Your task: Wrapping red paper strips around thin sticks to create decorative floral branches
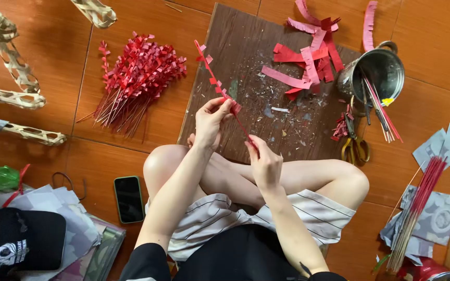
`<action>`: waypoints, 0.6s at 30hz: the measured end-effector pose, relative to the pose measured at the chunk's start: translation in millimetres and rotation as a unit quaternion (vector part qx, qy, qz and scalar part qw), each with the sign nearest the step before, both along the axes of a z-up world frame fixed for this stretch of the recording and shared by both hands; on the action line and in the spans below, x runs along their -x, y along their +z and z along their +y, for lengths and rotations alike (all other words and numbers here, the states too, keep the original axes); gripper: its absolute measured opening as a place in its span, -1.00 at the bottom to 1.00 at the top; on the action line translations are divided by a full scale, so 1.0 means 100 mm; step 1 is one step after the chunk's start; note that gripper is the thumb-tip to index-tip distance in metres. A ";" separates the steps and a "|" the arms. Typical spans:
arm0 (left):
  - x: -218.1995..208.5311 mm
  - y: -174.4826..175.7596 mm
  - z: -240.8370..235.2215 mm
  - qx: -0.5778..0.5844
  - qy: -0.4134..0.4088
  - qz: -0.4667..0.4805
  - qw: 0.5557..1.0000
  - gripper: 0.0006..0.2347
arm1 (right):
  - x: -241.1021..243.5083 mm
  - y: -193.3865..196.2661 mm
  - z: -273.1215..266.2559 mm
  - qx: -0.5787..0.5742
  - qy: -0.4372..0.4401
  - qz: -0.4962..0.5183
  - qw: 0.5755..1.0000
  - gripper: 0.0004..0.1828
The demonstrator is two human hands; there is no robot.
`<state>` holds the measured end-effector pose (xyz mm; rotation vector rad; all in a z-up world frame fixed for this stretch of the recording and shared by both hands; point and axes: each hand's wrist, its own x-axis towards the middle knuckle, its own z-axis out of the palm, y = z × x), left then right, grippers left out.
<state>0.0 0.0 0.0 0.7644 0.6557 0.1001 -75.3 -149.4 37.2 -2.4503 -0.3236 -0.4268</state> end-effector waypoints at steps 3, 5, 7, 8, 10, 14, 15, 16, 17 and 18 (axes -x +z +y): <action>0.00 -0.11 0.00 0.036 -0.003 -0.014 0.999 -0.84 | -0.07 0.00 0.01 -0.009 -0.012 -0.044 0.999 -0.93; 0.00 -0.20 0.00 0.054 -0.006 -0.020 0.998 -0.83 | -0.09 0.07 0.05 -0.021 -0.010 -0.035 0.999 -0.93; 0.01 -0.23 -0.01 0.069 -0.010 -0.027 0.997 -0.83 | -0.08 0.08 0.07 -0.035 -0.009 -0.026 0.999 -0.93; 0.02 -0.22 -0.02 0.074 -0.017 -0.028 0.997 -0.82 | -0.07 0.06 0.07 -0.072 -0.008 -0.001 0.997 -0.93; 0.01 -0.22 -0.03 0.079 -0.025 -0.031 0.996 -0.82 | -0.08 0.01 0.06 -0.108 -0.007 0.021 0.994 -0.92; 0.05 -0.09 -0.05 0.083 -0.052 -0.038 0.995 -0.81 | -0.08 -0.05 -0.02 -0.140 -0.018 0.058 0.988 -0.90; 0.05 -0.03 -0.06 0.084 -0.056 -0.040 0.994 -0.81 | -0.09 -0.06 -0.03 -0.143 -0.019 0.059 0.988 -0.90; 0.06 -0.01 -0.05 0.084 -0.055 -0.040 0.994 -0.81 | -0.10 -0.02 -0.02 -0.142 -0.019 0.059 0.988 -0.90; 0.07 0.00 -0.05 0.088 -0.074 -0.056 0.992 -0.78 | -0.10 0.01 -0.02 -0.161 -0.015 0.085 0.983 -0.88; 0.08 0.01 -0.05 0.091 -0.092 -0.072 0.989 -0.74 | -0.11 0.04 -0.01 -0.179 -0.012 0.111 0.978 -0.85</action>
